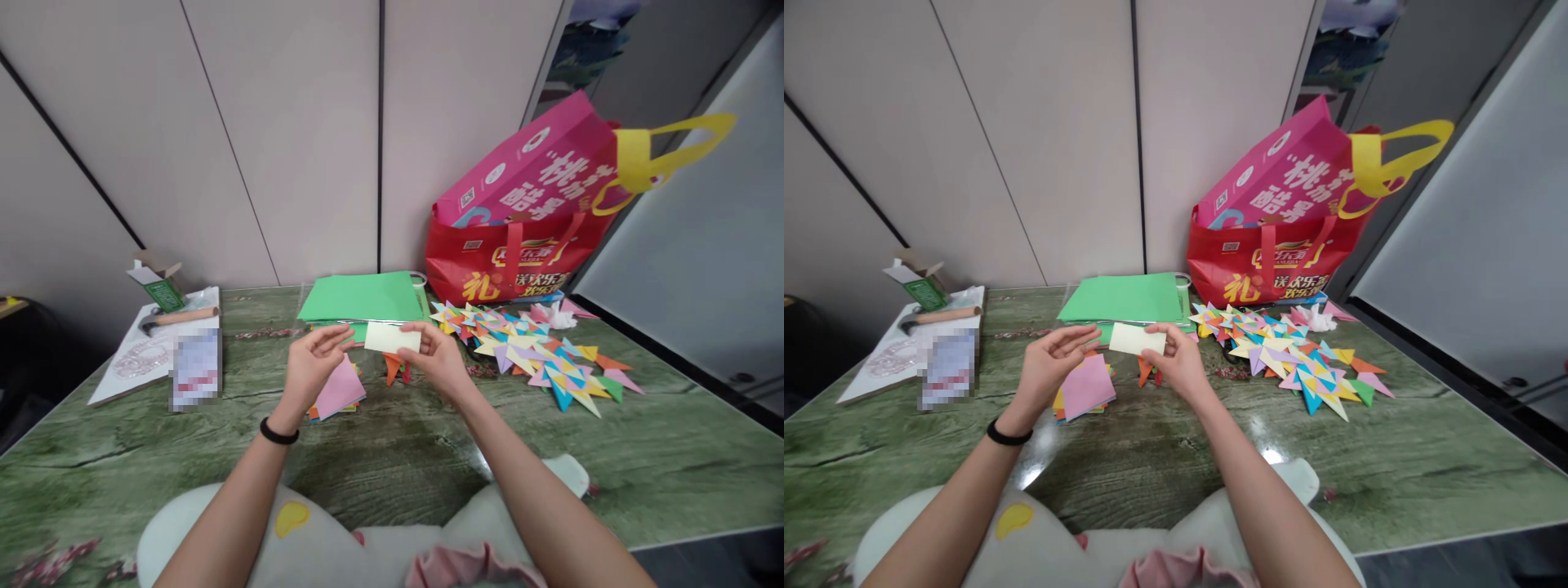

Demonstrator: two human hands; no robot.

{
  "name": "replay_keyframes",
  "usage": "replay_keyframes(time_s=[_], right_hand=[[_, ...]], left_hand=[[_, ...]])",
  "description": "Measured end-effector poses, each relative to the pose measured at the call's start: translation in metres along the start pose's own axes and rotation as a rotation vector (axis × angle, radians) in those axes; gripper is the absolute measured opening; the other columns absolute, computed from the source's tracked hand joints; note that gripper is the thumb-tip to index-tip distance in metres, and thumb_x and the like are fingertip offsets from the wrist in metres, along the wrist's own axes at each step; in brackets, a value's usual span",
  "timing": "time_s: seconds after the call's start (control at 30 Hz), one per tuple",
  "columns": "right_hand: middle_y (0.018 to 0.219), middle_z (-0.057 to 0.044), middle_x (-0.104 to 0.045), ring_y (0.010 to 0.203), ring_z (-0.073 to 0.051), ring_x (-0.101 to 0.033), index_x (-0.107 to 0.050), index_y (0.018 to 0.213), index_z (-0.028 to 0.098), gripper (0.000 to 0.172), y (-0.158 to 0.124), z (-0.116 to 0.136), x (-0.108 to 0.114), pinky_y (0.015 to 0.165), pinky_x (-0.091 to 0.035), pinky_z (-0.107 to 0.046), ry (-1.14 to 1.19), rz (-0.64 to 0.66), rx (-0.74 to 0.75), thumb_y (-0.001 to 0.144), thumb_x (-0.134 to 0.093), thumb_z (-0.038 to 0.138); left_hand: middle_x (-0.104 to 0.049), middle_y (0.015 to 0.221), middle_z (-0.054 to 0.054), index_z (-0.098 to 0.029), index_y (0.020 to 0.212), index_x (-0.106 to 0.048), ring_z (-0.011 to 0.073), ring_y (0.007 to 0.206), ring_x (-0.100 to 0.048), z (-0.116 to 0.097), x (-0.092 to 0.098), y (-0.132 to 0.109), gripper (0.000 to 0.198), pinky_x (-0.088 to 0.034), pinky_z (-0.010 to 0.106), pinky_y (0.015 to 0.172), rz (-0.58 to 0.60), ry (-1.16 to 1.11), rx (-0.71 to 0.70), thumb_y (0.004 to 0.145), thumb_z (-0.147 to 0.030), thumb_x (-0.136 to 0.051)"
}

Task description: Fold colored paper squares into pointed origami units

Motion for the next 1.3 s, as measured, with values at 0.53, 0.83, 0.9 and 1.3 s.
replay_keyframes(time_s=[0.53, 0.83, 0.9, 1.3], right_hand=[[0.086, -0.002, -0.06, 0.075, -0.015, -0.06, -0.049, 0.101, 0.02, 0.037, -0.005, 0.001, -0.014, 0.062, -0.051, -0.025, -0.098, -0.001, 0.064, 0.065, -0.06, 0.02], [0.093, -0.004, -0.062, 0.071, -0.016, -0.057, -0.058, 0.095, 0.021, 0.023, -0.014, 0.009, -0.032, 0.057, -0.049, -0.024, -0.378, 0.089, 0.249, 0.072, -0.054, 0.018], [0.091, -0.004, -0.063, 0.069, -0.015, -0.057, -0.058, 0.093, 0.021, 0.021, -0.015, 0.01, -0.034, 0.055, -0.049, -0.024, -0.389, 0.099, 0.266, 0.073, -0.053, 0.018], [0.108, -0.006, -0.059, 0.094, -0.018, -0.056, -0.058, 0.108, 0.026, 0.033, -0.021, 0.02, -0.042, 0.064, -0.051, -0.026, -0.402, 0.206, 0.392, 0.078, -0.05, 0.016]], left_hand=[[-0.069, 0.07, 0.011, -0.01, 0.091, -0.054, 0.0183, 0.058, -0.067, 0.027, -0.019, -0.008, 0.031, -0.056, 0.03, 0.059, 0.141, -0.1, 0.33, 0.076, -0.037, -0.059], [-0.067, 0.072, 0.002, -0.013, 0.101, -0.051, 0.0156, 0.065, -0.066, 0.026, -0.017, -0.008, 0.039, -0.057, 0.035, 0.065, 0.034, -0.218, 0.305, 0.069, -0.03, -0.066], [-0.066, 0.071, 0.002, -0.012, 0.1, -0.052, 0.0157, 0.067, -0.065, 0.027, -0.015, -0.008, 0.039, -0.057, 0.035, 0.066, 0.023, -0.207, 0.295, 0.068, -0.029, -0.068], [-0.058, 0.099, 0.006, -0.015, 0.109, -0.05, 0.0162, 0.084, -0.06, 0.016, -0.017, -0.006, 0.044, -0.053, 0.034, 0.074, 0.022, -0.075, 0.123, 0.07, -0.031, -0.063]])
Point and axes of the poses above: each hand's wrist, its own y-axis towards the middle knuckle, its own x-axis out of the back of the hand, z = x × y, the point moved 6 cm from there along y, towards the middle knuckle
